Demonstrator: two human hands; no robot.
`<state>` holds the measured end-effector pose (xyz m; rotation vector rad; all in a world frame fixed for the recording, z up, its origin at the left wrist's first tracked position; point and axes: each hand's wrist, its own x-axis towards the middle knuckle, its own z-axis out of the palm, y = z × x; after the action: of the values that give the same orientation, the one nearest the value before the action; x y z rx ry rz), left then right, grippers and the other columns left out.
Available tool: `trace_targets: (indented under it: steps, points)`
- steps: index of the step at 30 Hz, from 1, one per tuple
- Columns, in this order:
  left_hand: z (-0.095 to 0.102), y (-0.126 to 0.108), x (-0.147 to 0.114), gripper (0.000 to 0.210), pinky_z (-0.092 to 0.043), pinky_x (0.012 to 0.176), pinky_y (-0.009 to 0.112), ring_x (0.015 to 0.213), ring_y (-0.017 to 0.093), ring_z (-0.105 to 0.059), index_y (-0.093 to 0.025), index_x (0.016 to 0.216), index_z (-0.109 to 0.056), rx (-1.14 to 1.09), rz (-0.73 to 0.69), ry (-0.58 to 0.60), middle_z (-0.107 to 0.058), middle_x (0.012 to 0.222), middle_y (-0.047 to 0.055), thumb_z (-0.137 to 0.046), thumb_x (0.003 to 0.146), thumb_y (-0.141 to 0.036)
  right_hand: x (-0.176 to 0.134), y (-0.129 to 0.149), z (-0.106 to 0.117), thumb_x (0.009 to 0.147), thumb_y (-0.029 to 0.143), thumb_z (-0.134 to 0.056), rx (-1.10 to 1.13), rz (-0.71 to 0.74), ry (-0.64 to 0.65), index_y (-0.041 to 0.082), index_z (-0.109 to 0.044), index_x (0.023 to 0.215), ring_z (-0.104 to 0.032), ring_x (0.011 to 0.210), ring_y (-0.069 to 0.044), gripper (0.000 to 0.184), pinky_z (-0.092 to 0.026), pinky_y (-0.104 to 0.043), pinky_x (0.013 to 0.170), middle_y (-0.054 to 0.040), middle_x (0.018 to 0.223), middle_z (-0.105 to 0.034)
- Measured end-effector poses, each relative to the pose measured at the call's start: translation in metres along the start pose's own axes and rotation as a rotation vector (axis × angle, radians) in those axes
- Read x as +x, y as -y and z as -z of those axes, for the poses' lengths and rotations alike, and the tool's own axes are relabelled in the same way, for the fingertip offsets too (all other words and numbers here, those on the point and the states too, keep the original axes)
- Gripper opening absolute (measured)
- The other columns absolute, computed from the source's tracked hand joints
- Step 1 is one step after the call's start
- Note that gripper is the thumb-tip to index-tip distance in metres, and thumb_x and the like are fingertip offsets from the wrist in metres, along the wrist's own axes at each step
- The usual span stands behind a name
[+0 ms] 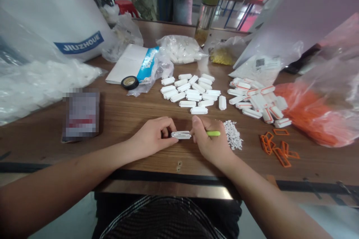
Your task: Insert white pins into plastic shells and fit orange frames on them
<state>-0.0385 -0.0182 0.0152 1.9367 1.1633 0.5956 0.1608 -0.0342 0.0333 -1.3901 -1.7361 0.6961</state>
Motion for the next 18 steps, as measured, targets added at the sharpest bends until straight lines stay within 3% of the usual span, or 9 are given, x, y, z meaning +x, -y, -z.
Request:
trace_targets:
  steps: [4, 11, 18]
  points:
    - [-0.0008, 0.0001, -0.0001, 0.011, -0.039, 0.062, 0.027, 0.062, 0.011, -0.051, -0.019, 0.078, -0.060, 0.006, 0.004, 0.000, -0.057, 0.075, -0.003, -0.070, 0.074, -0.023, -0.0015, 0.0014, 0.0013, 0.097, 0.030, -0.048, -0.093, 0.063, 0.059, 0.019, -0.051, 0.052, -0.047, 0.043, -0.007, 0.046, -0.036, -0.023, 0.047, 0.0034, 0.046, -0.051]
    - [0.0012, -0.0018, 0.0001, 0.008, -0.041, 0.062, 0.027, 0.063, 0.011, -0.052, -0.019, 0.078, -0.062, -0.019, 0.018, 0.016, -0.058, 0.077, -0.002, -0.068, 0.076, -0.022, -0.0027, -0.0050, -0.0004, 0.098, 0.032, -0.046, 0.072, 0.051, -0.047, 0.019, -0.054, 0.052, -0.049, 0.044, -0.008, 0.048, -0.040, -0.024, 0.049, 0.0028, 0.047, -0.053]
    - [0.0003, -0.0014, 0.0001, 0.008, -0.041, 0.062, 0.027, 0.063, 0.011, -0.052, -0.019, 0.077, -0.061, -0.018, 0.017, 0.006, -0.058, 0.077, -0.002, -0.068, 0.075, -0.022, 0.0007, 0.0017, -0.0018, 0.097, 0.030, -0.047, -0.024, 0.034, 0.006, 0.020, -0.054, 0.052, -0.048, 0.041, -0.008, 0.046, -0.039, -0.024, 0.046, 0.0031, 0.045, -0.053]
